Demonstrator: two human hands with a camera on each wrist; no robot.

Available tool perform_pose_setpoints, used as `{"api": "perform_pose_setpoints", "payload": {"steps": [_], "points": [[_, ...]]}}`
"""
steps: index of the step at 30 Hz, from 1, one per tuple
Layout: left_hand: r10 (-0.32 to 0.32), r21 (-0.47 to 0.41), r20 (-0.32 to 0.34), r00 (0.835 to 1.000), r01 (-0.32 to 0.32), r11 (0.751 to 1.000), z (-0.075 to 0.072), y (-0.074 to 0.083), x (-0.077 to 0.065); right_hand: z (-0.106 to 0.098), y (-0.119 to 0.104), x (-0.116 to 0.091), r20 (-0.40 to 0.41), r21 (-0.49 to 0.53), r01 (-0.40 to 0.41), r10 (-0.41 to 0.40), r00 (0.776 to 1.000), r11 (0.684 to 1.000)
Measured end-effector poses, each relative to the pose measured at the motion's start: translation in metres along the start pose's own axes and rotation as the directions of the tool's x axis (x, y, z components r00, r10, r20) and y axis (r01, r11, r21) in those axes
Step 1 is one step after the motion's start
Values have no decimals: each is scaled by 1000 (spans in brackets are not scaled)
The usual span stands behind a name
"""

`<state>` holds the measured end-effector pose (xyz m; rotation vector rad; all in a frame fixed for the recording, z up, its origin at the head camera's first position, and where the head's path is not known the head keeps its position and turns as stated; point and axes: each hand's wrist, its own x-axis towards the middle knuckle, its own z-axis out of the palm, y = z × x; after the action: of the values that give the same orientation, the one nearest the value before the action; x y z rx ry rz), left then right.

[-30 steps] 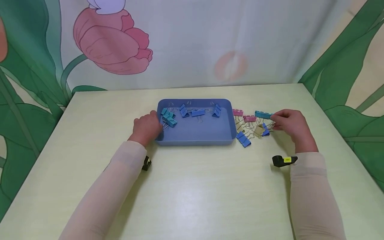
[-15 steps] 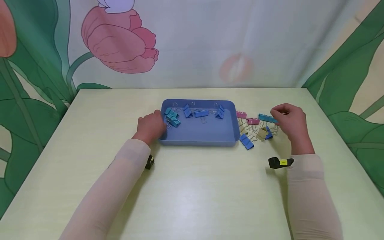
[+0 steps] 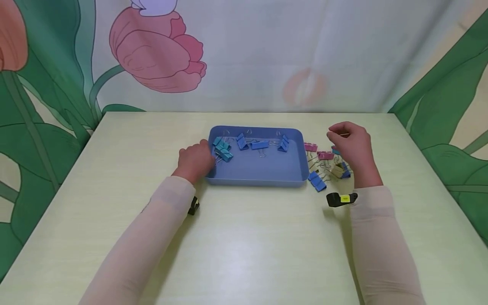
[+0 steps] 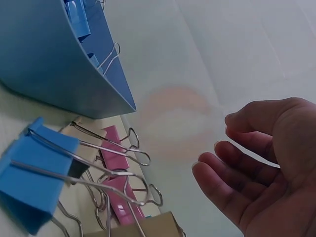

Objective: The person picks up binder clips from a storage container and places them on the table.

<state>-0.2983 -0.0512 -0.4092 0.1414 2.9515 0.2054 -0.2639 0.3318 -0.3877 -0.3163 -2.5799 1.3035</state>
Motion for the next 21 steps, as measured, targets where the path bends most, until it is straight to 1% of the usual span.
{"api": "perform_pose_setpoints", "payload": {"steps": [3, 5, 6, 10, 13, 17, 21], "points": [[0, -6, -5, 1000, 0, 1000, 0, -1, 0, 8, 14, 12, 20, -10, 20, -19, 1000, 1000], [-2, -9, -11, 1000, 2, 1000, 0, -1, 0, 12, 15, 16, 30, 7, 10, -11, 999, 1000], [-4, -10, -14, 1000, 4, 1000, 1, -2, 0, 13, 12, 14, 34, 6, 16, -16, 999, 1000], [-12, -12, -14, 1000, 12, 1000, 2, -3, 1, 16, -14, 3, 65, 8, 28, -29, 997, 1000], [-13, -16, -2, 1000, 13, 1000, 3, -3, 2, 21, -28, -3, 99, -23, 41, -39, 994, 999], [-18, -21, 8, 1000, 18, 1000, 1, -1, 2, 31, -37, -1, 138, -59, 38, -29, 990, 998], [-23, -24, 6, 1000, 23, 999, 1, 0, 1, 42, -41, 4, 177, -32, 33, -27, 984, 999]]}}
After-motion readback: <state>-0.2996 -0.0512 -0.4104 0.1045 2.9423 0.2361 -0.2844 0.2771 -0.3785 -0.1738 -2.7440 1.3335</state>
